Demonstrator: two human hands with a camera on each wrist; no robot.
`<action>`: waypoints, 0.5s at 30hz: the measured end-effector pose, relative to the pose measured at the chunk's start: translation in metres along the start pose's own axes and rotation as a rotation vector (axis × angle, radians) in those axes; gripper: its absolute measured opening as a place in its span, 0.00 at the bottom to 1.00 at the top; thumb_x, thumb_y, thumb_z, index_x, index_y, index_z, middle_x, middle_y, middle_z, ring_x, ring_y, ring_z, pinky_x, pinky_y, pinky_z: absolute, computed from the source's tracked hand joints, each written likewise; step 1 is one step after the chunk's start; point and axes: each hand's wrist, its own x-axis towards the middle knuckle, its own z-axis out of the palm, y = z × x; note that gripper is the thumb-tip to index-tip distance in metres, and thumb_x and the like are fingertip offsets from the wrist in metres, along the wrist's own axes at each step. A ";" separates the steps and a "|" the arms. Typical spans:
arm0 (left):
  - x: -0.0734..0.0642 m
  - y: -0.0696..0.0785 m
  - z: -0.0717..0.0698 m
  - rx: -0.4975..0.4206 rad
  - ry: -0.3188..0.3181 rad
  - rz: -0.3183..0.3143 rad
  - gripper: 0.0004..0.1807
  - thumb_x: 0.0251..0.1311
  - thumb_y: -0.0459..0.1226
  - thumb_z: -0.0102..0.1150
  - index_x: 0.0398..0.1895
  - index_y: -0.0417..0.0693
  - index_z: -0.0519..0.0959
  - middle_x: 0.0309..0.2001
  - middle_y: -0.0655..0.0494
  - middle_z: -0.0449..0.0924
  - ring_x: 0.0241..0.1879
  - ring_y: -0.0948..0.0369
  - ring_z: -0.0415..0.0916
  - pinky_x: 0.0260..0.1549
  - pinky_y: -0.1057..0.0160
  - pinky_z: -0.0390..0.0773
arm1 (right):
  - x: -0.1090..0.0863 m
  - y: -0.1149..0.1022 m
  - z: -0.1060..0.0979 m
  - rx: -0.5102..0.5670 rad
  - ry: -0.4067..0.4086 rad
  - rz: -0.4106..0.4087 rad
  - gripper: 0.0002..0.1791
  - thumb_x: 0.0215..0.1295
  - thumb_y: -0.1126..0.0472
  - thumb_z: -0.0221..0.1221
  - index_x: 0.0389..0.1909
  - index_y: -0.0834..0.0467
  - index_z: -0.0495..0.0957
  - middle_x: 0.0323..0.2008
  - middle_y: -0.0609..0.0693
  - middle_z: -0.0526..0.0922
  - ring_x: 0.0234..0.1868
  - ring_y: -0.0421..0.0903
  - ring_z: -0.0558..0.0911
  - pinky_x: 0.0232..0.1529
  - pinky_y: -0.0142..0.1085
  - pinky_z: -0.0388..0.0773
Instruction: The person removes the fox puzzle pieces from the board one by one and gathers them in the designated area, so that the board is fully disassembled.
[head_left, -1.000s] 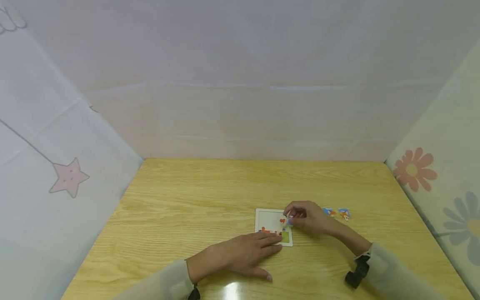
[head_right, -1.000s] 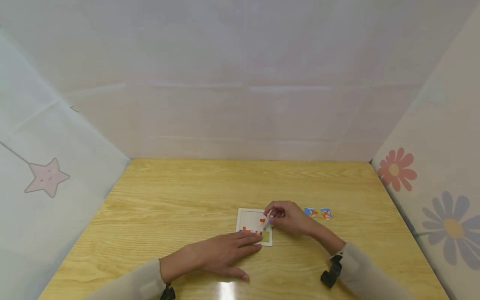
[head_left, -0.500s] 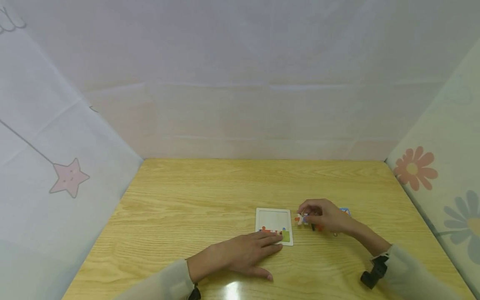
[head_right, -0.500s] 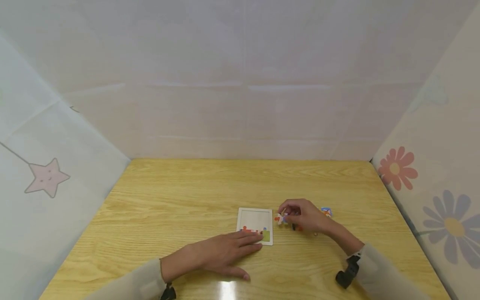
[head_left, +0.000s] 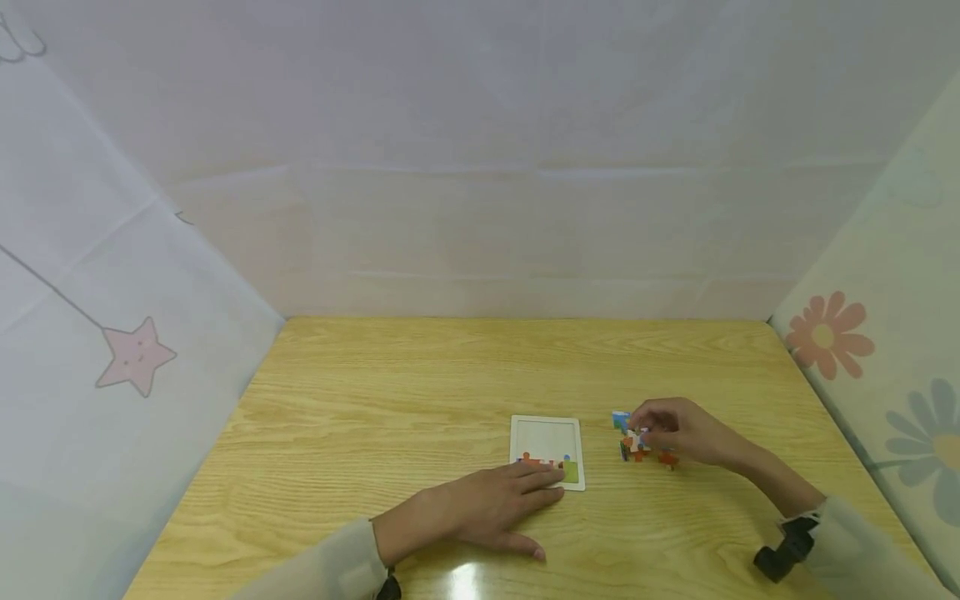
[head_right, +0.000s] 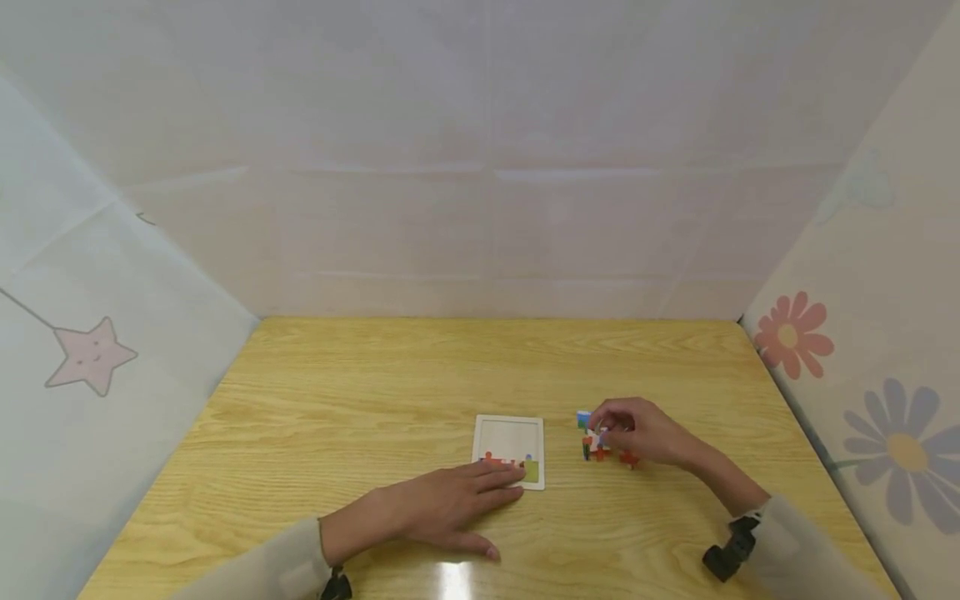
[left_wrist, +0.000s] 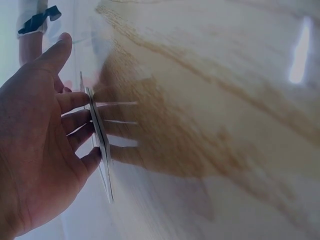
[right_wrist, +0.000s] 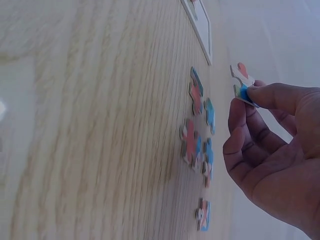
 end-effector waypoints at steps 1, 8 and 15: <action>0.000 0.000 0.000 0.000 0.000 0.000 0.46 0.76 0.70 0.39 0.84 0.50 0.61 0.85 0.54 0.53 0.83 0.57 0.52 0.78 0.60 0.60 | -0.002 0.001 -0.001 0.004 -0.002 0.000 0.09 0.76 0.69 0.62 0.53 0.64 0.82 0.39 0.56 0.85 0.32 0.54 0.80 0.30 0.39 0.82; 0.000 0.001 0.001 0.008 0.007 -0.001 0.46 0.76 0.70 0.39 0.83 0.51 0.62 0.85 0.54 0.53 0.83 0.57 0.52 0.78 0.61 0.60 | -0.014 0.004 -0.008 0.028 0.010 -0.021 0.10 0.76 0.69 0.61 0.54 0.67 0.82 0.42 0.58 0.86 0.36 0.49 0.84 0.35 0.38 0.85; 0.000 0.002 -0.001 0.017 0.004 -0.001 0.46 0.76 0.70 0.39 0.84 0.50 0.61 0.85 0.54 0.53 0.83 0.57 0.52 0.78 0.61 0.60 | -0.030 0.013 -0.015 0.006 0.043 -0.021 0.09 0.76 0.70 0.61 0.53 0.66 0.82 0.47 0.61 0.86 0.41 0.45 0.86 0.40 0.36 0.86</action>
